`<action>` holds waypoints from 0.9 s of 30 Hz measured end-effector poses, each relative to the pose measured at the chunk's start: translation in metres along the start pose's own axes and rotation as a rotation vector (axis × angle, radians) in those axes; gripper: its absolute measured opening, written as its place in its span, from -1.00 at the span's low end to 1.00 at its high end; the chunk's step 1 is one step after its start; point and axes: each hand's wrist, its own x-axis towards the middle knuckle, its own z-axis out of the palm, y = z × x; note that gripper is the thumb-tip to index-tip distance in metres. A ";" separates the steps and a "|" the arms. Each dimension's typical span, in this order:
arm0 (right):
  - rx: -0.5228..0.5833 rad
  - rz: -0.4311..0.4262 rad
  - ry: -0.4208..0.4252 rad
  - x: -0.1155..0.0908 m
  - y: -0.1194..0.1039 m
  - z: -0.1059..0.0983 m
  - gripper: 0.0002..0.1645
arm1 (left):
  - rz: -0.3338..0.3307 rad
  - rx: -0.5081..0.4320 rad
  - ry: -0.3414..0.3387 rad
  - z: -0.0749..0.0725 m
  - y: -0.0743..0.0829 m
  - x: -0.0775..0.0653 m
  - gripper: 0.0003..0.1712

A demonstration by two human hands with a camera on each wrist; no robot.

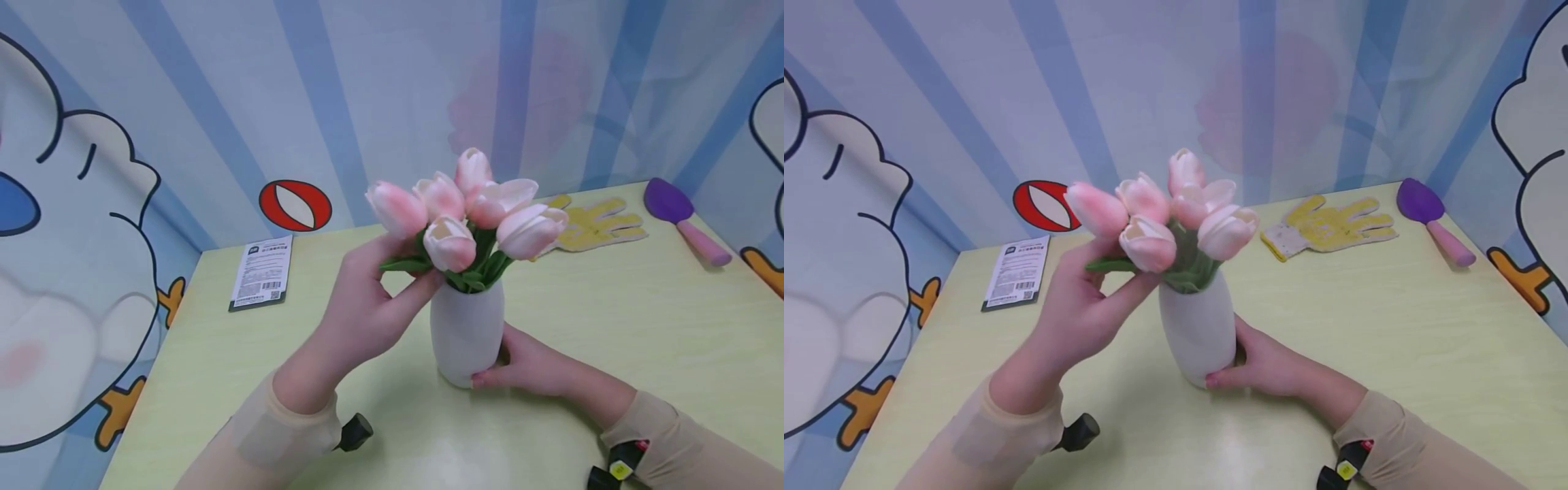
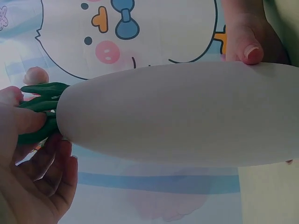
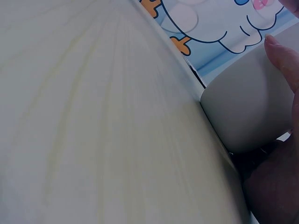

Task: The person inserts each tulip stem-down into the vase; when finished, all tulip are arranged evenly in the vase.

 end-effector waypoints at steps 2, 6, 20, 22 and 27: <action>0.004 0.005 0.000 0.000 0.000 0.000 0.01 | 0.004 -0.002 -0.005 0.001 0.000 0.000 -0.69; -0.001 -0.007 -0.005 0.000 0.000 0.001 0.00 | 0.019 -0.007 -0.008 0.002 -0.001 -0.001 -0.70; -0.012 -0.016 0.007 -0.001 0.000 0.001 -0.02 | 0.099 0.017 0.110 0.008 -0.002 -0.001 -0.80; -0.014 -0.013 0.008 -0.001 0.000 0.001 -0.02 | 0.090 0.019 0.101 0.009 -0.003 -0.001 -0.79; -0.019 -0.013 0.014 -0.001 0.001 0.001 -0.02 | 0.064 0.012 0.070 0.010 -0.005 -0.002 -0.76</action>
